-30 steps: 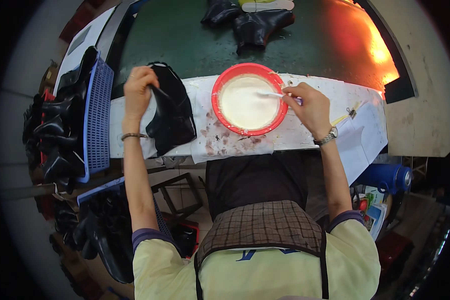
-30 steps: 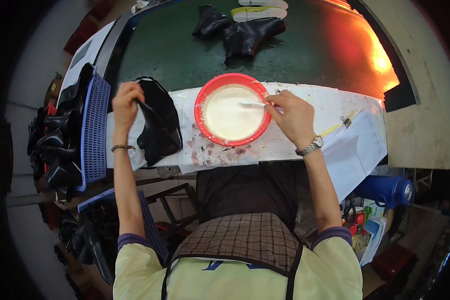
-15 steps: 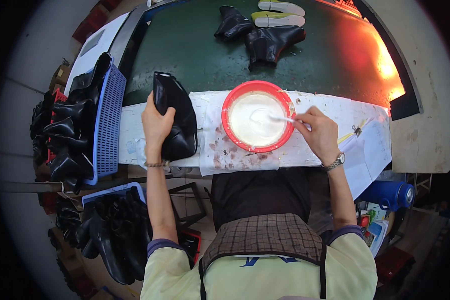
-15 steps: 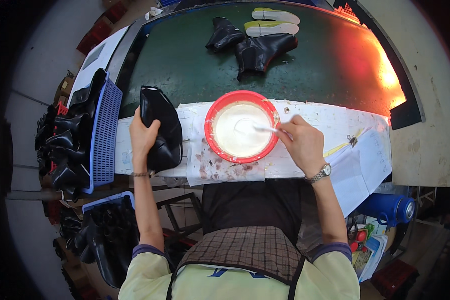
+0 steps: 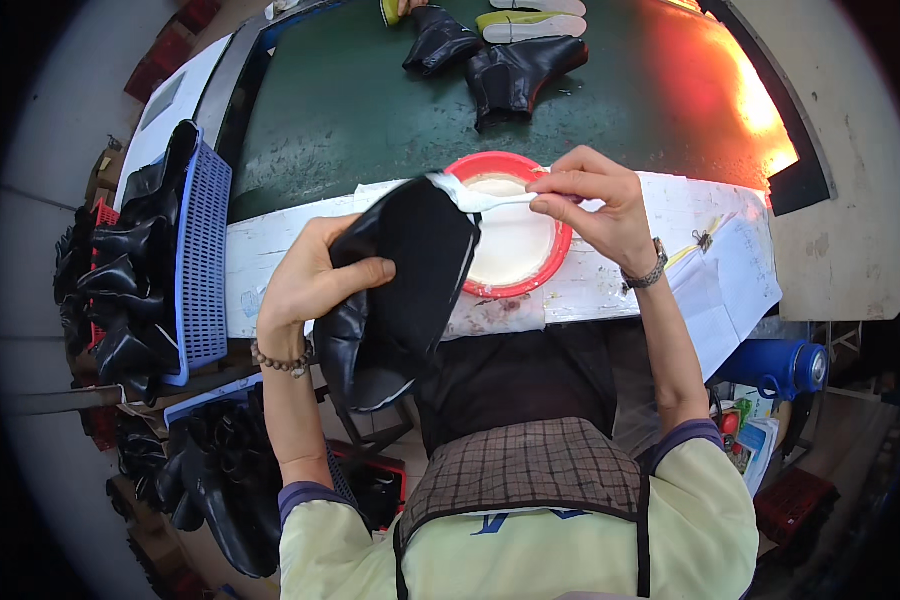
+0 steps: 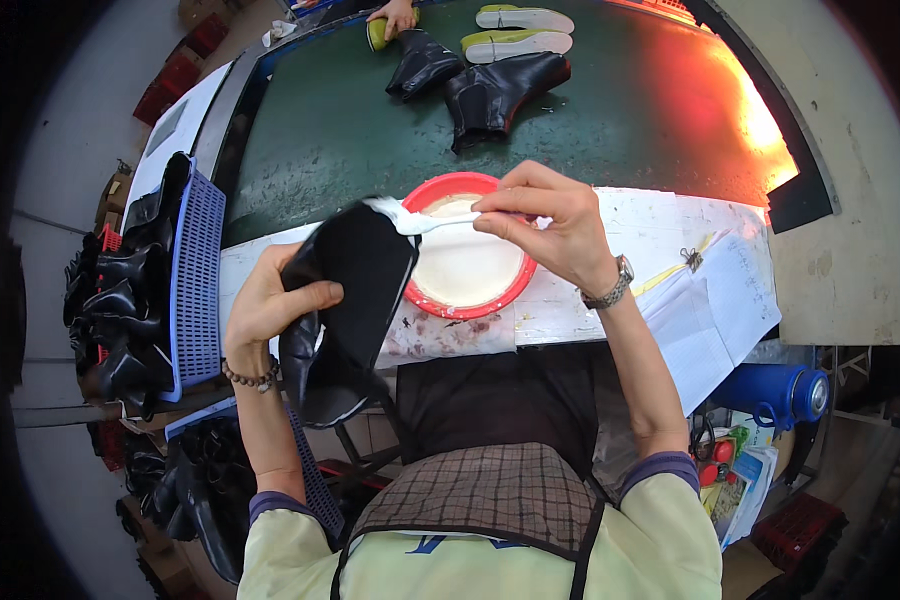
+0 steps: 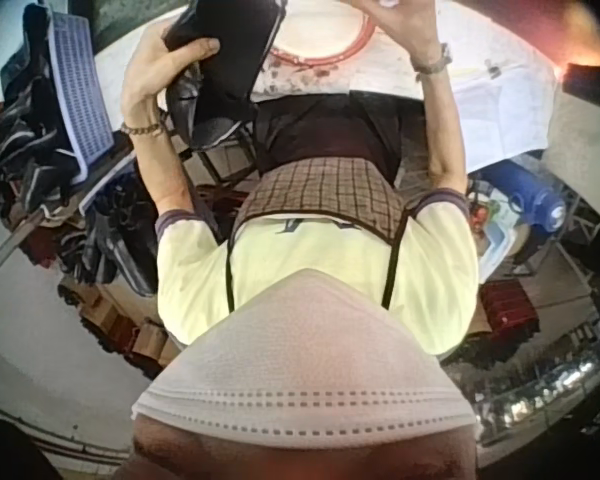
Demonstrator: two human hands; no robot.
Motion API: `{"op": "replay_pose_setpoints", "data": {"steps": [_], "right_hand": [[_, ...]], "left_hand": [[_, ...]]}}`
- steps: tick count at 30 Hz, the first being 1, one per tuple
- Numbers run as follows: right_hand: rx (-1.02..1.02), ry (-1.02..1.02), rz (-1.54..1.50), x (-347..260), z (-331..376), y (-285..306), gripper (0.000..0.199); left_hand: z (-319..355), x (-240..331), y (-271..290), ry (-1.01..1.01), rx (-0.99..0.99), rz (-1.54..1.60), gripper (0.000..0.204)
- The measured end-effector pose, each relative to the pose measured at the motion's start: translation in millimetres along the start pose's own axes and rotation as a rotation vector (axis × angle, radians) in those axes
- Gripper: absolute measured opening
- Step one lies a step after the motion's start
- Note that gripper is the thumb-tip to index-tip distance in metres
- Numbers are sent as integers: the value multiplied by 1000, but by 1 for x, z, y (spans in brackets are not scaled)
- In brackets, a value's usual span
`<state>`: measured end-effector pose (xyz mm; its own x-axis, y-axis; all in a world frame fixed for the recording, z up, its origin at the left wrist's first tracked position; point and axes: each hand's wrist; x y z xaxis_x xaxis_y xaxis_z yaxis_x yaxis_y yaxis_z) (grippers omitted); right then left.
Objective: Apply adhesive or glue along the edges of the boot upper using a small brush.
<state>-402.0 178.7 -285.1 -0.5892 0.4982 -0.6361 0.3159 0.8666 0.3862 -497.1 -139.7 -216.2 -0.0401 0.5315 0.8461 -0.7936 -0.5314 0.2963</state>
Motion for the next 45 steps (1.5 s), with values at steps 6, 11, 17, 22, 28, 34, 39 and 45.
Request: {"op": "replay_pose_setpoints", "data": {"steps": [6, 11, 17, 22, 28, 34, 39, 45], "right_hand": [[4, 12, -19, -7, 19, -17, 17], [-15, -45, -42, -8, 29, -24, 17], [-204, -308, 489, 11, 36, -2, 13], [-303, -170, 834, 6, 37, -5, 8], [-167, -406, 621, -4, 45, 9, 14], [-180, -419, 612, 11, 62, 11, 18], [71, -278, 156, -15, 44, -7, 14], [97, -194, 164, -14, 30, -10, 11]], "left_hand": [[-1, -7, -8, -124, 351, 89, 19], [-11, -11, -8, -134, 460, 153, 23], [-51, -60, 8, -202, 602, -9, 51], [-47, -141, 8, -117, 607, -399, 132], [-19, -144, -18, 76, 560, -714, 150], [-9, -138, -24, -129, 772, -621, 110], [-8, -93, -45, -397, 831, -395, 95], [-1, -65, -72, -480, 693, -223, 83]]}}
Point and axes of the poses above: each hand's wrist, its own z-axis away from the middle knuckle, its own y-axis out of the back of the hand, x = y × z, and after that the axes turned 8 degrees about y, right-handed
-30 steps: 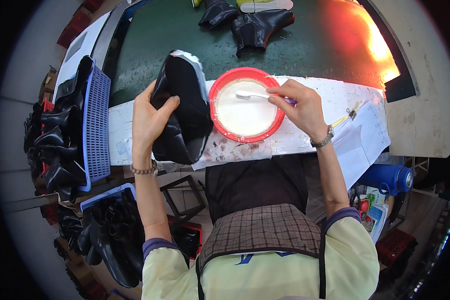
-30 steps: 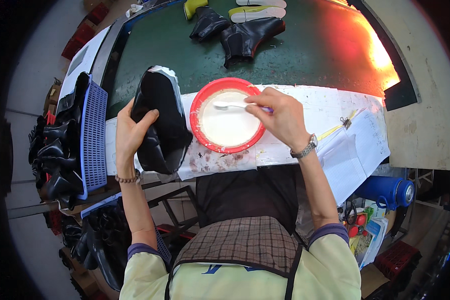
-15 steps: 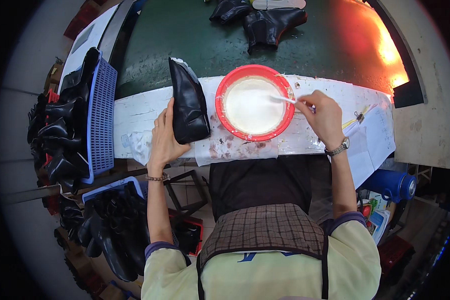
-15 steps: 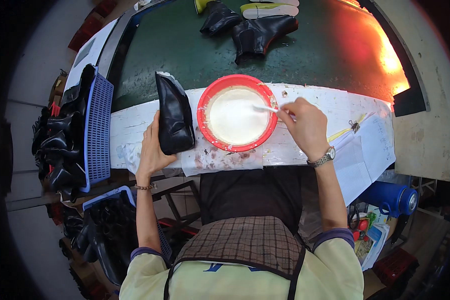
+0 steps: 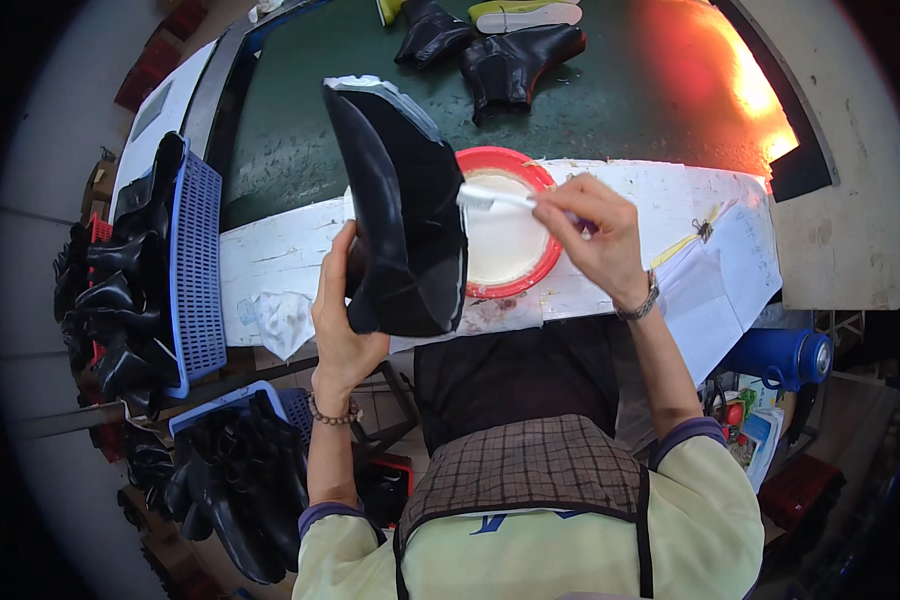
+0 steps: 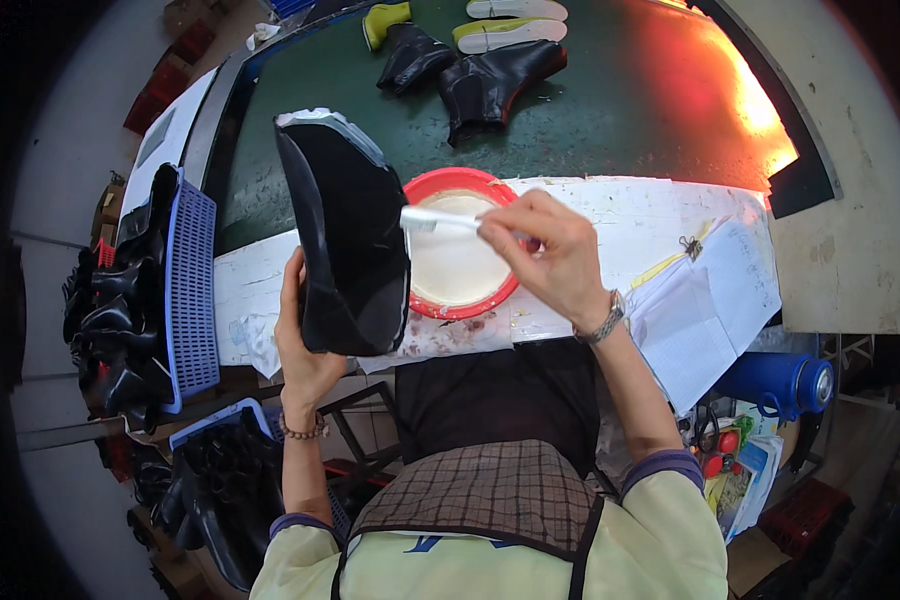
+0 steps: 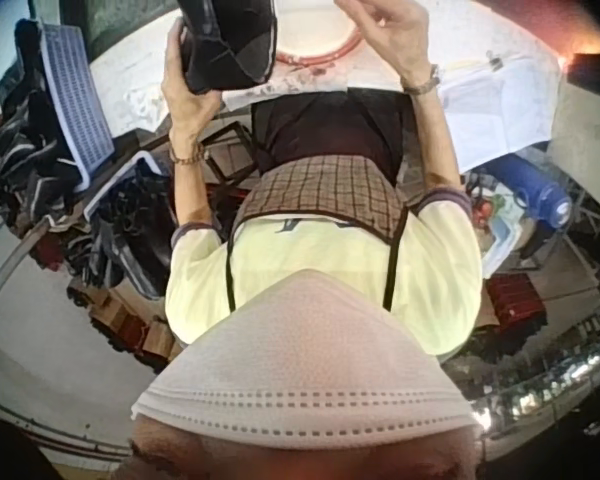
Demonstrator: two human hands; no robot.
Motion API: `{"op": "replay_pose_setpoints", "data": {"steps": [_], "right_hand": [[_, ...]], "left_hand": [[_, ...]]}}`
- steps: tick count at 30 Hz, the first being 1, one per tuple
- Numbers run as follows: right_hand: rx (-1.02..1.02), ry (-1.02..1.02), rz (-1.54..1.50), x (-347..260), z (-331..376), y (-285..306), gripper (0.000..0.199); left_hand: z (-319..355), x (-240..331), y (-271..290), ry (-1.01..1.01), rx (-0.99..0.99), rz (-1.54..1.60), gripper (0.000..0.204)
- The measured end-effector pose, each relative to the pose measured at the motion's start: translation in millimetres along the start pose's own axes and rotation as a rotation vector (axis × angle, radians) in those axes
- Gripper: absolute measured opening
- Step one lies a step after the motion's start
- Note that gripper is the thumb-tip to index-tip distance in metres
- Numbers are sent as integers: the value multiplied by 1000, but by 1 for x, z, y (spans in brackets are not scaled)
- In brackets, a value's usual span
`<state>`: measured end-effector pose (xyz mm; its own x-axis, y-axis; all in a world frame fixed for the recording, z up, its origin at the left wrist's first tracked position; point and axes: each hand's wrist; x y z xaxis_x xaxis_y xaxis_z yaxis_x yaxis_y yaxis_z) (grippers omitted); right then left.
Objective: Apply adhesive or glue along the edges of the boot upper using a small brush.
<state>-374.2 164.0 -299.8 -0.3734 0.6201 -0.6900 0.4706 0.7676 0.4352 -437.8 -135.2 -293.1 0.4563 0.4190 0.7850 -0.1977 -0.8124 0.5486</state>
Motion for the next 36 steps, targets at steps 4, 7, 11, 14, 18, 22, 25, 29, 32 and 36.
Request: {"op": "replay_pose_setpoints", "data": {"steps": [4, 7, 11, 14, 18, 22, 25, 29, 32, 36], "right_hand": [[99, 94, 90, 10, -28, 8, 14], [154, 171, 77, 14, -31, 11, 17], [108, 225, 97, 1, -13, 9, 19], [54, 212, 40, -6, 0, 7, 20], [-17, 232, 17, -16, 8, 10, 19], [-113, 151, -121, -22, 14, 9, 19], [-80, 60, -62, -17, 10, 10, 14], [-1, 68, 33, 5, 0, 14, 10], [52, 112, 93, 15, -7, 16, 9], [53, 136, 128, 20, -17, 13, 9]], "left_hand": [[5, 0, 0, -61, -58, 2, 78], [1, 4, -8, -7, 46, 65, 75], [-12, -2, -23, -64, 239, 151, 80], [-24, 1, -28, -71, 292, 180, 80], [-41, -1, -32, -208, 372, 112, 75], [-50, -5, -32, -268, 415, -48, 67], [-49, -9, -30, -291, 377, -121, 58], [-24, -12, -14, -159, 208, -5, 64], [-15, -10, -6, -90, 140, 126, 47], [-6, -20, 6, -112, 97, 152, 47]]}}
Point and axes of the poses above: each hand's wrist, its own z-axis away from the middle knuckle, its own y-axis out of the back of the hand, x = y × z, and after that the axes turned 8 degrees about y, right-handed
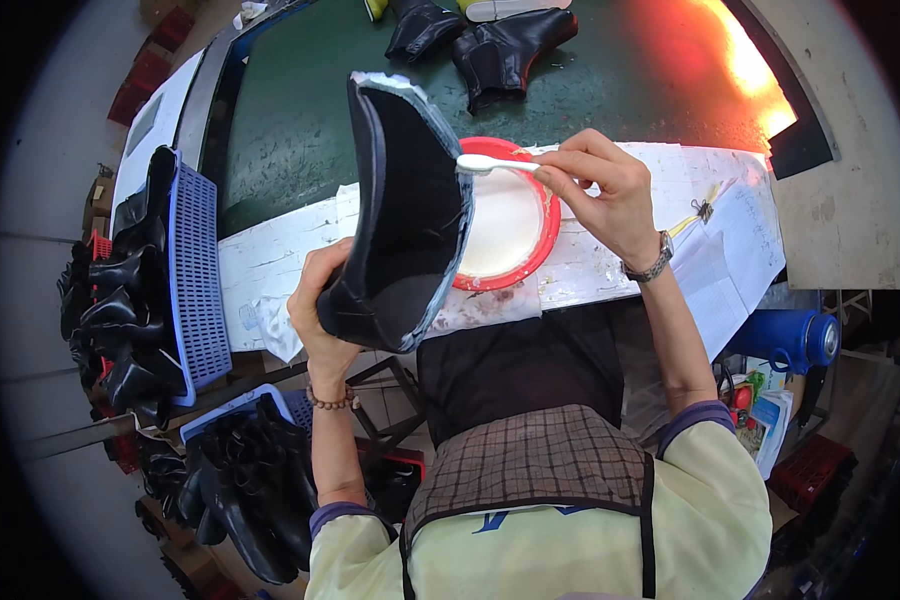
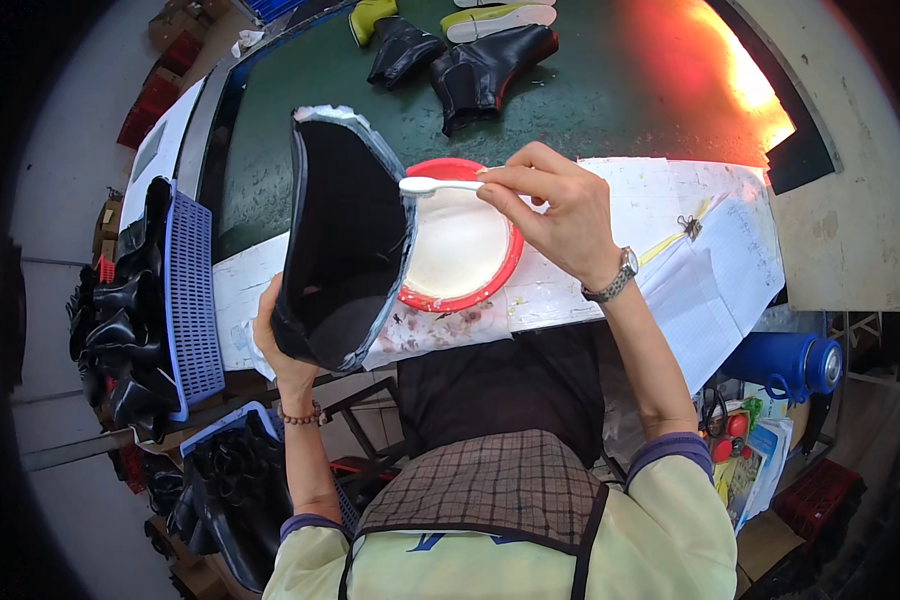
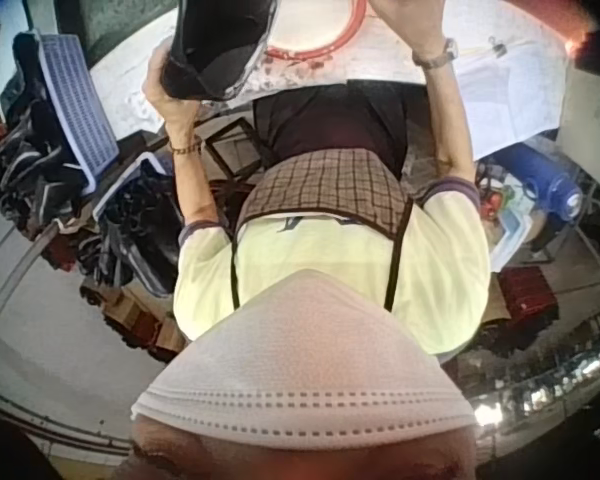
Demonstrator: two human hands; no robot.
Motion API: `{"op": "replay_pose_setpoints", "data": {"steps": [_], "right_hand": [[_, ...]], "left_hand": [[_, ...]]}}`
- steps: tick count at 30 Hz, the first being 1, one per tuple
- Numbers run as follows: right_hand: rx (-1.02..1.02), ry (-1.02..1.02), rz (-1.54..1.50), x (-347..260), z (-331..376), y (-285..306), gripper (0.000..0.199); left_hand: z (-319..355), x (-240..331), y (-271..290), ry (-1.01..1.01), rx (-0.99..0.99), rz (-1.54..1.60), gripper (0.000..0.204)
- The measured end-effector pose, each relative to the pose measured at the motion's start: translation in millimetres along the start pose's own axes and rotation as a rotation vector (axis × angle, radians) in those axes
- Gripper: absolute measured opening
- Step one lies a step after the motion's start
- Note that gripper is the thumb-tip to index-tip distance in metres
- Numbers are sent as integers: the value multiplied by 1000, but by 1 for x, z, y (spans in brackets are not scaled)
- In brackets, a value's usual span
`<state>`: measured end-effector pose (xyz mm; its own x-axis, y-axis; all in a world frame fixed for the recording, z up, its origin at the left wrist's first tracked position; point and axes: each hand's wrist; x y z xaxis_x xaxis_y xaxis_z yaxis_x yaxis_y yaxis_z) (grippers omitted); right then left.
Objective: Apply adhesive or glue along the edges of the boot upper using a small brush.
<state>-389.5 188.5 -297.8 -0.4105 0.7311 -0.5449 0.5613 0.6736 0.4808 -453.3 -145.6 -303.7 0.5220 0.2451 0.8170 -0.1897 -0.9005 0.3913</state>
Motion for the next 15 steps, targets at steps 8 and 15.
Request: {"op": "replay_pose_setpoints", "data": {"steps": [8, 15], "right_hand": [[-372, 32, 382, 17, 10, -7, 10], [-304, -20, 249, 7, 3, 4, 8]], "left_hand": [[14, -19, 36, 402, -27, 322, 108], [30, -44, 57, 794, -80, 824, 34]]}}
Point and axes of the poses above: each hand's wrist, its own z-axis away from the middle knuckle, its own y-axis out of the back of the hand, x = y × z, and after that the axes turned 8 degrees about y, right-handed
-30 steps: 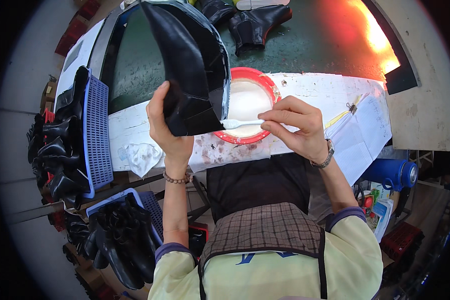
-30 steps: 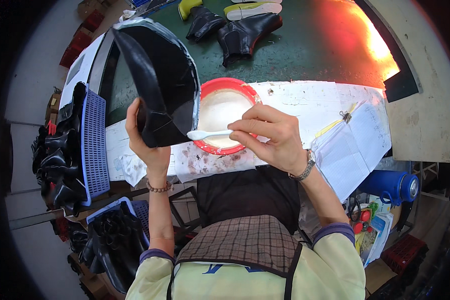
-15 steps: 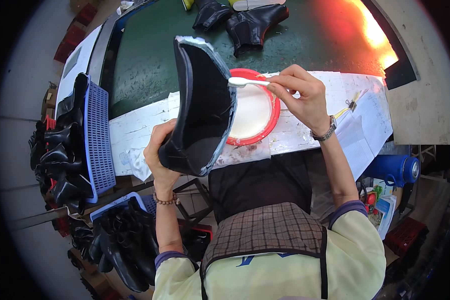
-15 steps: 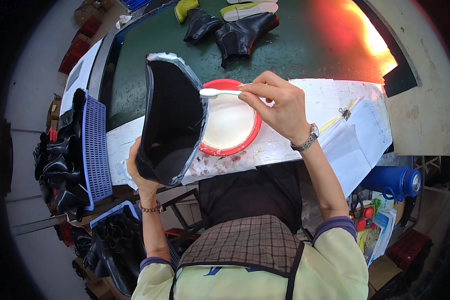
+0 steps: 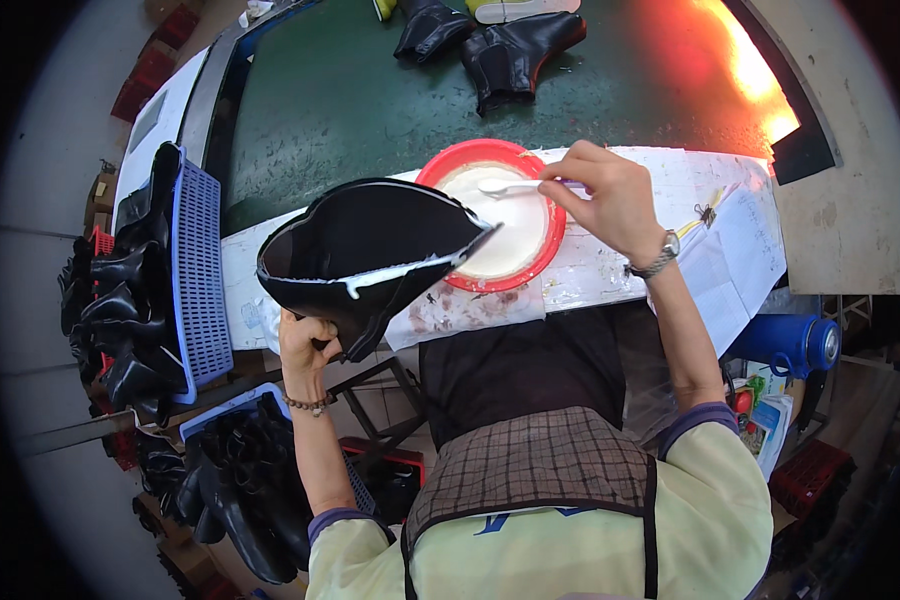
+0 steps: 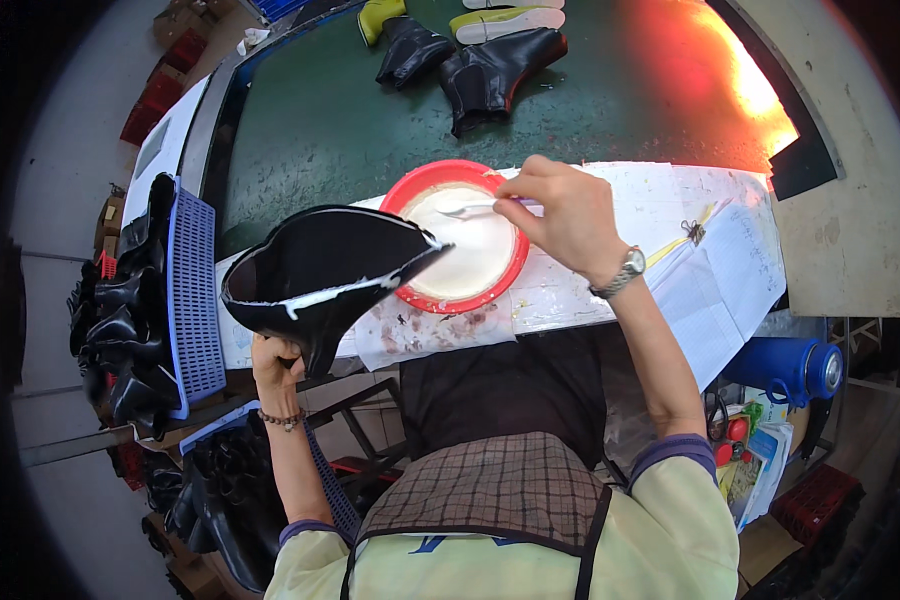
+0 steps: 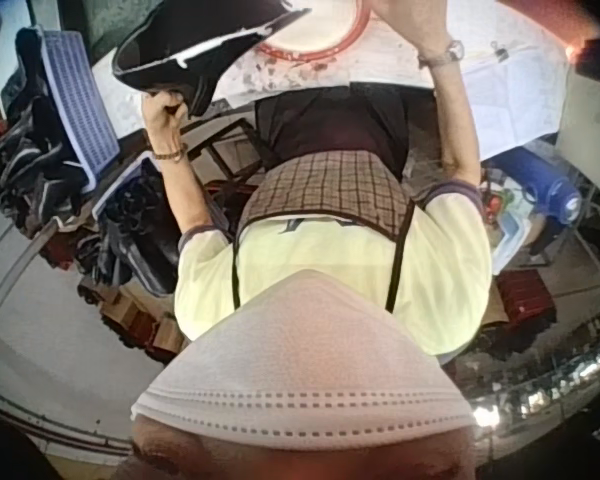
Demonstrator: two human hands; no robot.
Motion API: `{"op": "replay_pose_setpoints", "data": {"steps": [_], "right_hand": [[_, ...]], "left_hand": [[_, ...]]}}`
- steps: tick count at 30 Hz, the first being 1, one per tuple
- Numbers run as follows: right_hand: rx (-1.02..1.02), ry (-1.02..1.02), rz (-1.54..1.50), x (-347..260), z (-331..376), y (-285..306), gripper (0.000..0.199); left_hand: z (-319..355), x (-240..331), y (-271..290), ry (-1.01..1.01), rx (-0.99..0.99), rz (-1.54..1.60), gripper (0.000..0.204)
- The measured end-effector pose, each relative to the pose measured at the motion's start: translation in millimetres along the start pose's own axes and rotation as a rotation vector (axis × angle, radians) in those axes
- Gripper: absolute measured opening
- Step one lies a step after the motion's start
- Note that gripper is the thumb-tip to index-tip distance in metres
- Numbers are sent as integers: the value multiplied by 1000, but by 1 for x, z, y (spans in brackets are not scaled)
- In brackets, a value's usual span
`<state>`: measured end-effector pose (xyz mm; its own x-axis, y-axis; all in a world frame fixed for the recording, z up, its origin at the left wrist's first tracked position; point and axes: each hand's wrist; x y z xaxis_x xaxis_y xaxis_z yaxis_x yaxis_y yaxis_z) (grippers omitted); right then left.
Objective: Apply adhesive or glue along the edges of the boot upper using a small brush.
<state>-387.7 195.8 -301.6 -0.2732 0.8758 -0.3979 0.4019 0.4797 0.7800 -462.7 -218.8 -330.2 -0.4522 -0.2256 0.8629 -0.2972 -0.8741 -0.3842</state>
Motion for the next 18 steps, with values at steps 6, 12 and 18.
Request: {"op": "replay_pose_setpoints", "data": {"steps": [6, 12, 18], "right_hand": [[178, 124, -529, -14, -15, 6, 19], [247, 73, -502, -5, 13, -1, 16], [248, 17, -537, -3, 17, 0, 16]], "left_hand": [[-6, -25, -5, -17, 21, 403, 32], [-25, -59, 67, -120, -273, 521, 29], [-33, -59, 46, -98, -552, 538, 43]]}}
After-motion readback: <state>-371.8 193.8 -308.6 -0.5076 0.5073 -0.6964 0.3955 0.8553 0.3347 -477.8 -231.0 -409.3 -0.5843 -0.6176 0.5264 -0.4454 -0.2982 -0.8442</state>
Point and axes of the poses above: each hand's wrist, its own z-axis away from the middle knuckle, its own y-axis out of the back of the hand, x = y × z, and after that the axes turned 8 degrees about y, right-handed
